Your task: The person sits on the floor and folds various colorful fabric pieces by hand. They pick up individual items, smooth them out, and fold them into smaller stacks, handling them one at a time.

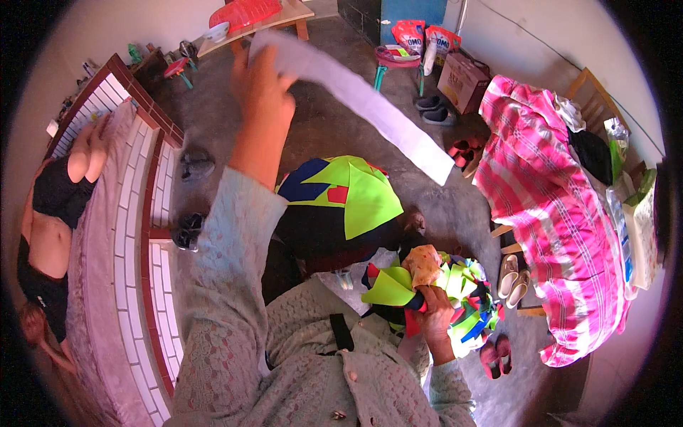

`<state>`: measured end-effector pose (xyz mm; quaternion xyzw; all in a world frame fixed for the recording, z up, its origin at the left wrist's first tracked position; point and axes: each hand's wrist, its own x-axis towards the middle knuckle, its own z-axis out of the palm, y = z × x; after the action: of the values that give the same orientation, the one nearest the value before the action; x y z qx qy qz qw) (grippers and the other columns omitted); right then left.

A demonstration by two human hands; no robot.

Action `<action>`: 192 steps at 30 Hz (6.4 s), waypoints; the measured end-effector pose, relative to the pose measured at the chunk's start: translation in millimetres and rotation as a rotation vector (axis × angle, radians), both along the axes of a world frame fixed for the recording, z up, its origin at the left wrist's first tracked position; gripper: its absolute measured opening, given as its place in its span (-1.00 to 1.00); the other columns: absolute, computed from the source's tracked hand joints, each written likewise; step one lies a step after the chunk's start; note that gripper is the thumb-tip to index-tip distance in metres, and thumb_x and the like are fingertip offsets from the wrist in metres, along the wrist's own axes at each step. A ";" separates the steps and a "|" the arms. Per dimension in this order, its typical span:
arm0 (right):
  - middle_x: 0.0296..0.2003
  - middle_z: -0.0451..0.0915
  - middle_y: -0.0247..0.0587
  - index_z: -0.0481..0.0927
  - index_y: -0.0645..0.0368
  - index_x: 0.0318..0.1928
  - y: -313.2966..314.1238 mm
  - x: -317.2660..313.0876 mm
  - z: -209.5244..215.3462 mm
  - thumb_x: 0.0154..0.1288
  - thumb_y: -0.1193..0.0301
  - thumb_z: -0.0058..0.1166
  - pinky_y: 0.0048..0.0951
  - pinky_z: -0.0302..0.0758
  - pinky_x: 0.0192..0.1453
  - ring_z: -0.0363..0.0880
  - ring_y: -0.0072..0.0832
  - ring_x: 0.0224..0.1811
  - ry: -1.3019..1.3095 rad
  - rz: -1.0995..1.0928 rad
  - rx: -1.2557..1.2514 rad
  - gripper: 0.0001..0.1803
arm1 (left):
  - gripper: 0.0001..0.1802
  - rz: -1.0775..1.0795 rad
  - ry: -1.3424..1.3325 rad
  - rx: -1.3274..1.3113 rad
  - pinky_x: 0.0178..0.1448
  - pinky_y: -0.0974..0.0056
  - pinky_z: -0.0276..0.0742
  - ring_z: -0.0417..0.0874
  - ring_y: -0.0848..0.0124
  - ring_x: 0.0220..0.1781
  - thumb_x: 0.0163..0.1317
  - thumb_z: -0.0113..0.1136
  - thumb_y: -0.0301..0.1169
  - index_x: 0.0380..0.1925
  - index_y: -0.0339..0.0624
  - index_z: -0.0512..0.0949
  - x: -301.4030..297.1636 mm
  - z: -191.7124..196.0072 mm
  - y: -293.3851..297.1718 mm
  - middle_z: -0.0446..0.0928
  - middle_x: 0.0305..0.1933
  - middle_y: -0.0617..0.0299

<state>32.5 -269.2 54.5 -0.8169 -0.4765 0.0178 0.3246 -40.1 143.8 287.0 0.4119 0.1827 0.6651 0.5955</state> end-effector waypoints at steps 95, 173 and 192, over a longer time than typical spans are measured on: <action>-0.32 0.51 -0.17 0.55 0.03 -0.13 -1.7 1.4 -4.5 -0.41 0.39 0.35 -0.24 0.48 -0.22 0.51 -0.17 -0.25 -0.019 -0.021 0.024 -0.39 | -0.83 -0.286 0.904 0.055 -0.03 0.38 0.45 0.56 0.50 -0.17 0.16 0.14 -0.48 -0.22 -0.23 0.52 -79.1 -241.7 -114.8 0.57 -0.24 0.26; -0.20 0.53 -0.13 0.53 0.03 -0.14 -24.8 -0.6 -12.8 -0.38 0.44 0.35 -0.25 0.52 -0.19 0.56 -0.16 -0.22 -0.046 -0.056 0.101 -0.41 | -0.72 -0.635 0.791 0.214 0.20 0.22 0.29 0.43 0.28 0.13 0.07 0.26 -0.41 -0.21 -0.19 0.47 -44.9 -242.3 -220.9 0.41 0.12 0.07; -0.10 0.52 -0.25 0.57 -0.05 -0.10 -24.8 -28.6 3.4 -0.35 0.35 0.22 -0.22 0.40 -0.05 0.47 -0.24 -0.07 -0.159 0.070 -0.074 -0.42 | -0.66 -0.691 0.969 0.994 -0.15 0.10 0.39 0.54 0.11 -0.23 -0.09 0.36 -0.29 -0.30 -0.13 0.51 39.9 -212.5 -263.7 0.52 -0.29 0.14</action>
<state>3.9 -294.0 57.9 -0.8101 -0.5280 -0.0183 0.2542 -0.2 -119.9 74.4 0.9092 -0.0360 0.1911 0.3682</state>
